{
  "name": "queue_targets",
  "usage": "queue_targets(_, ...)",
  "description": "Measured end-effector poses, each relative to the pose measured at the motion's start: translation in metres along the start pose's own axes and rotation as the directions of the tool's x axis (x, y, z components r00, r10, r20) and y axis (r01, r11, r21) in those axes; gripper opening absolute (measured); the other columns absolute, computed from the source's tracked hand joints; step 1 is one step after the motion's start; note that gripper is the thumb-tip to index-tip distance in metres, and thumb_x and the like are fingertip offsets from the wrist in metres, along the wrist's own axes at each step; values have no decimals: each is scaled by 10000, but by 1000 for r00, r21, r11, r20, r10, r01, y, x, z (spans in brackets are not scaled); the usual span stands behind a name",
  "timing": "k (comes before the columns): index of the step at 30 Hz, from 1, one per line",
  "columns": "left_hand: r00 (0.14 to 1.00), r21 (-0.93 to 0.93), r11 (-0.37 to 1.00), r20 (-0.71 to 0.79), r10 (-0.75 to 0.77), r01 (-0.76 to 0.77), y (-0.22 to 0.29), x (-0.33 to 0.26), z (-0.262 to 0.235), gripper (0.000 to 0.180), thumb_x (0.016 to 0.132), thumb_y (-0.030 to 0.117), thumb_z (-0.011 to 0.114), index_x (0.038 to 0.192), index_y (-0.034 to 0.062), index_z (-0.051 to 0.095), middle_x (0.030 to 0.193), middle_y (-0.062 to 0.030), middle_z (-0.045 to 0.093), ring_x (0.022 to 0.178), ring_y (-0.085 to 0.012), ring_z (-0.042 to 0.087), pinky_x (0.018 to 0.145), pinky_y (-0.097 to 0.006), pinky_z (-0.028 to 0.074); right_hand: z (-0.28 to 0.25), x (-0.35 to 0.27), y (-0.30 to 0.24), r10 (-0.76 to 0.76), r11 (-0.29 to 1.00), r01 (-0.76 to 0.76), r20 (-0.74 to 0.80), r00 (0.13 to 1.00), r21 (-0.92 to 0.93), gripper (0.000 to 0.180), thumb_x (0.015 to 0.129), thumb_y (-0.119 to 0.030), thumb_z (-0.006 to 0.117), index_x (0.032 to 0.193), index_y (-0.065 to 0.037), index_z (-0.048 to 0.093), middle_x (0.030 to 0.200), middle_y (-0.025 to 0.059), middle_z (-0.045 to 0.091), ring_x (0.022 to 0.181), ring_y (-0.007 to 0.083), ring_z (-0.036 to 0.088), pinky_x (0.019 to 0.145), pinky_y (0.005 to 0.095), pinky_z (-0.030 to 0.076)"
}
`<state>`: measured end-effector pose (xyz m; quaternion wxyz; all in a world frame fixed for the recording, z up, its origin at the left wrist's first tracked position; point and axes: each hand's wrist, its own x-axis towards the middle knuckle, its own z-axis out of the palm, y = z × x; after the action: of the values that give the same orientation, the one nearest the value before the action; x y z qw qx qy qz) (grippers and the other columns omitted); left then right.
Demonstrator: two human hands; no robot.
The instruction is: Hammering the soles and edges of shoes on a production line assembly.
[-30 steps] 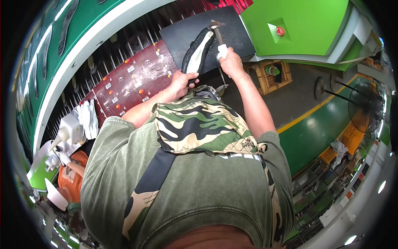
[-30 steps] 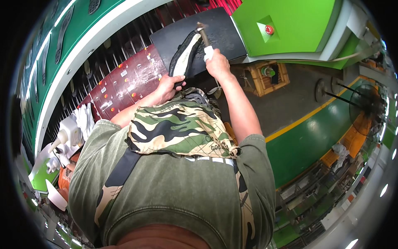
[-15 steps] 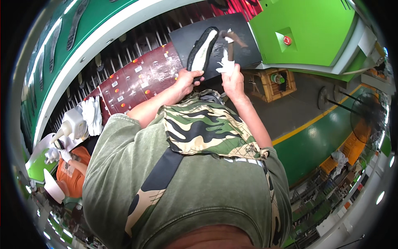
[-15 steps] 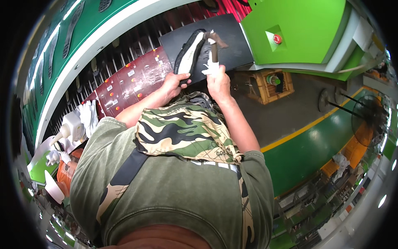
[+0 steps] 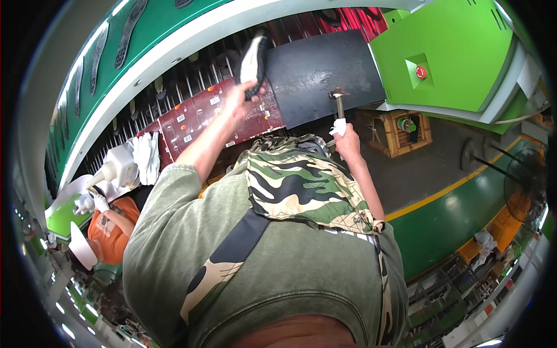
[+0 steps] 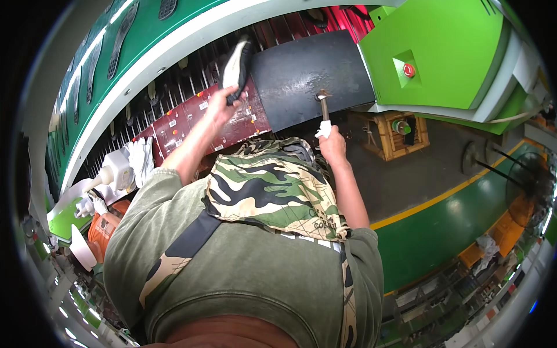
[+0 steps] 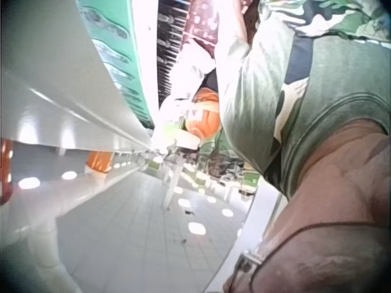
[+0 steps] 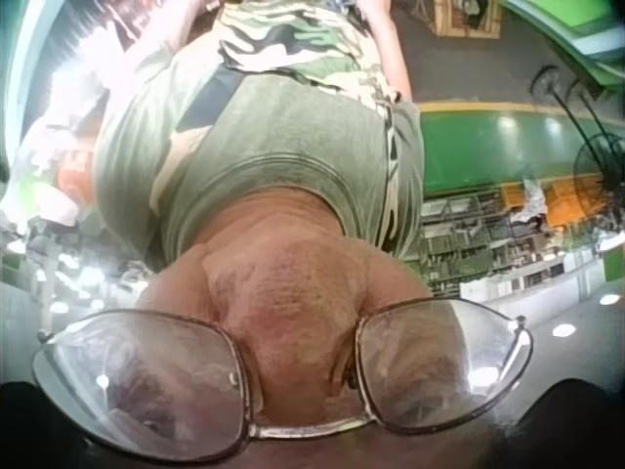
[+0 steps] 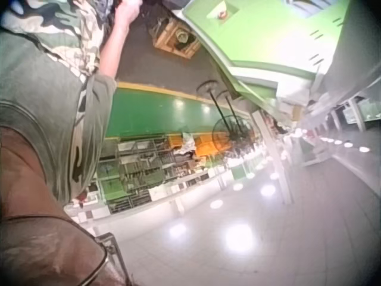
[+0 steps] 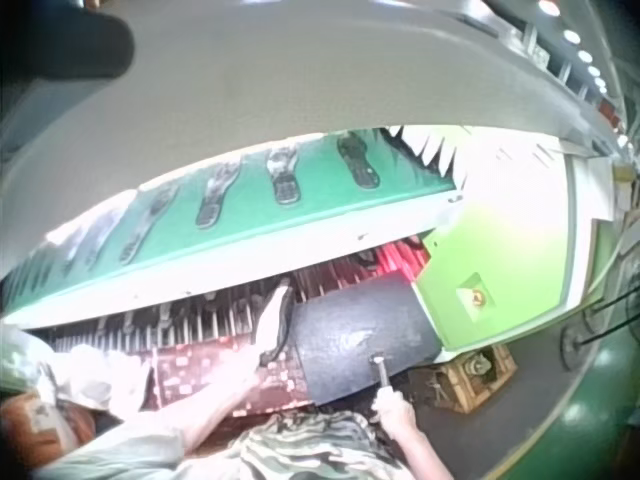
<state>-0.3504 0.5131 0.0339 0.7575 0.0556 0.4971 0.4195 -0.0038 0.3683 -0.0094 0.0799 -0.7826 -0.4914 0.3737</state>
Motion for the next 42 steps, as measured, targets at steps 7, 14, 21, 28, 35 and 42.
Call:
queue_targets(7, 990, 0, 994, -88, 111, -111, 88, 124, -22, 252, 946, 130, 648, 1113, -31, 550, 919, -188, 683, 754, -274, 714, 432, -246, 464, 12, -9, -2, 85, 982, -87, 15, 996, 170, 382, 863, -224, 677, 1129, 10, 534, 1045, 297, 677, 1019, 464, 652, 895, 524, 508)
queue_targets(14, 967, -285, 952, -253, 34, -108, 61, 192, -12, 420, 1002, 160, 582, 1304, -94, 438, 1286, -343, 557, 1079, -461, 642, 870, -462, 616, -4, -17, -15, 69, 996, -70, 21, 997, 50, 413, 861, -255, 685, 1170, -24, 538, 1070, 281, 678, 1035, 457, 648, 902, 533, 505)
queue_targets(21, 993, -62, 995, -94, 75, -81, -1, 202, 76, 466, 990, 194, 633, 1306, -117, 488, 1313, -302, 577, 1156, -382, 624, 1012, -434, 543, -23, -31, -15, 103, 987, -102, -4, 995, 124, 395, 821, -257, 692, 1154, -64, 604, 1010, 232, 699, 963, 414, 675, 857, 495, 533)
queue_targets(28, 995, 139, 990, 96, -9, -4, -13, 306, 163, 413, 984, 227, 643, 1286, -44, 559, 1289, -246, 597, 1159, -346, 636, 1042, -397, 531, -53, -64, 12, 144, 971, -138, -19, 989, 196, 269, 817, -207, 657, 1048, -69, 655, 945, 219, 711, 807, 376, 716, 790, 509, 565)
queue_targets(35, 996, -137, 986, 9, -92, 93, -33, 378, 226, 484, 901, 184, 753, 1317, 20, 567, 1275, -137, 621, 1077, -337, 648, 880, -389, 629, -45, -165, 89, 485, 869, -470, -74, 872, 153, 332, 831, -222, 662, 1110, -49, 617, 1006, 220, 712, 956, 410, 692, 815, 502, 545)
queue_targets(42, 992, -116, 992, -118, 35, -48, -20, 385, 229, 506, 803, 208, 846, 1229, 105, 593, 1042, -100, 689, 655, -256, 690, 431, -261, 527, 6, -266, 149, 787, 496, -771, 167, 594, 399, 247, 764, -202, 751, 936, -27, 735, 946, 213, 727, 855, 359, 718, 727, 461, 541)
